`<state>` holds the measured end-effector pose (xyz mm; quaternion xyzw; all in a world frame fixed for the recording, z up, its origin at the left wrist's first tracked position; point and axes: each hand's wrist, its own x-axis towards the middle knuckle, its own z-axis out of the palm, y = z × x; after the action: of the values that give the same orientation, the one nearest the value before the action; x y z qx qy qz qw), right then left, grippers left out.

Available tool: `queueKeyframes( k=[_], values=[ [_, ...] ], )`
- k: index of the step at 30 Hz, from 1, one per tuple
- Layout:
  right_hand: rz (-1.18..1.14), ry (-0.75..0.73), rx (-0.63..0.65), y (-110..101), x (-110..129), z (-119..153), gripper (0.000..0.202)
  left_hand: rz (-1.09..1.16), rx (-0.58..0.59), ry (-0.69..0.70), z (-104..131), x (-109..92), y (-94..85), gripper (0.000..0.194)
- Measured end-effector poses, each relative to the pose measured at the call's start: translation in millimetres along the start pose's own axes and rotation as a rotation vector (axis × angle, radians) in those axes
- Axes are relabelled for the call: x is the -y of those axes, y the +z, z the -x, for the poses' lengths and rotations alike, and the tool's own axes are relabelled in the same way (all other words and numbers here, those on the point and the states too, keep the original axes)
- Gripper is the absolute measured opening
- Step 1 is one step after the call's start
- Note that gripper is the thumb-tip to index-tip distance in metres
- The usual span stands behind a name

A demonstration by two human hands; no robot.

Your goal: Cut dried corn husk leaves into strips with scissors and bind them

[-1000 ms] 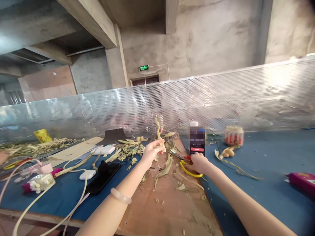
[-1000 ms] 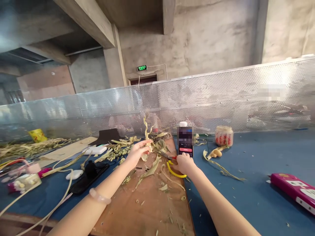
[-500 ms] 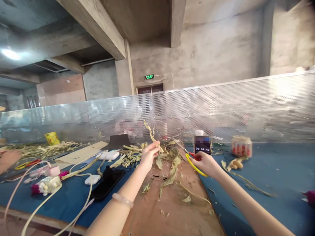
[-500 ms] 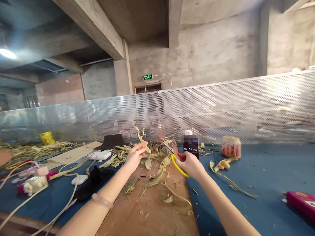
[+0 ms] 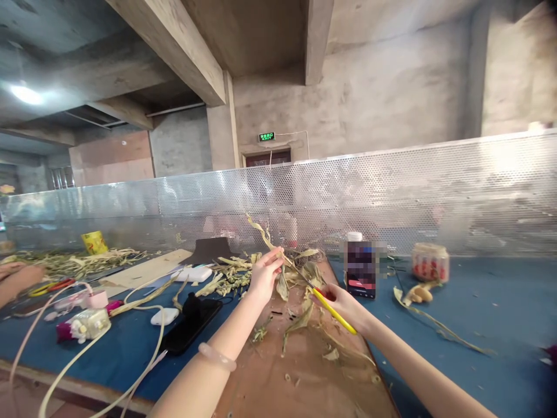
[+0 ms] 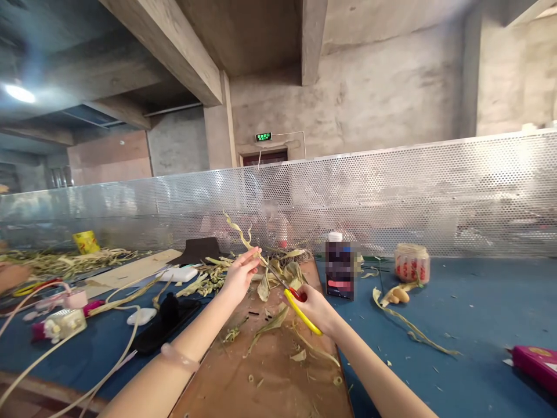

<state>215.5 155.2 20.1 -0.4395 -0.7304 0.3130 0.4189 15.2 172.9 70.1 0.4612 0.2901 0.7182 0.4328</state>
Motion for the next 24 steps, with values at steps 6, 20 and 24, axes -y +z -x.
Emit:
queueKeyframes(
  k=[6, 20, 24],
  values=[
    [-0.065, 0.057, 0.063, -2.8, 12.3, 5.3, 0.045, -0.046, -0.016, -0.010, 9.3, -0.6, 9.1, 0.034],
    [-0.118, 0.142, 0.183, -6.6, 17.9, 12.6, 0.046, -0.137, -0.051, -0.001, 12.4, 0.7, 9.8, 0.037],
    [-0.116, 0.145, 0.197, -6.0, 18.6, 13.5, 0.049, -0.152, -0.057, -0.010, 12.7, 1.5, 10.6, 0.038]
  ],
)
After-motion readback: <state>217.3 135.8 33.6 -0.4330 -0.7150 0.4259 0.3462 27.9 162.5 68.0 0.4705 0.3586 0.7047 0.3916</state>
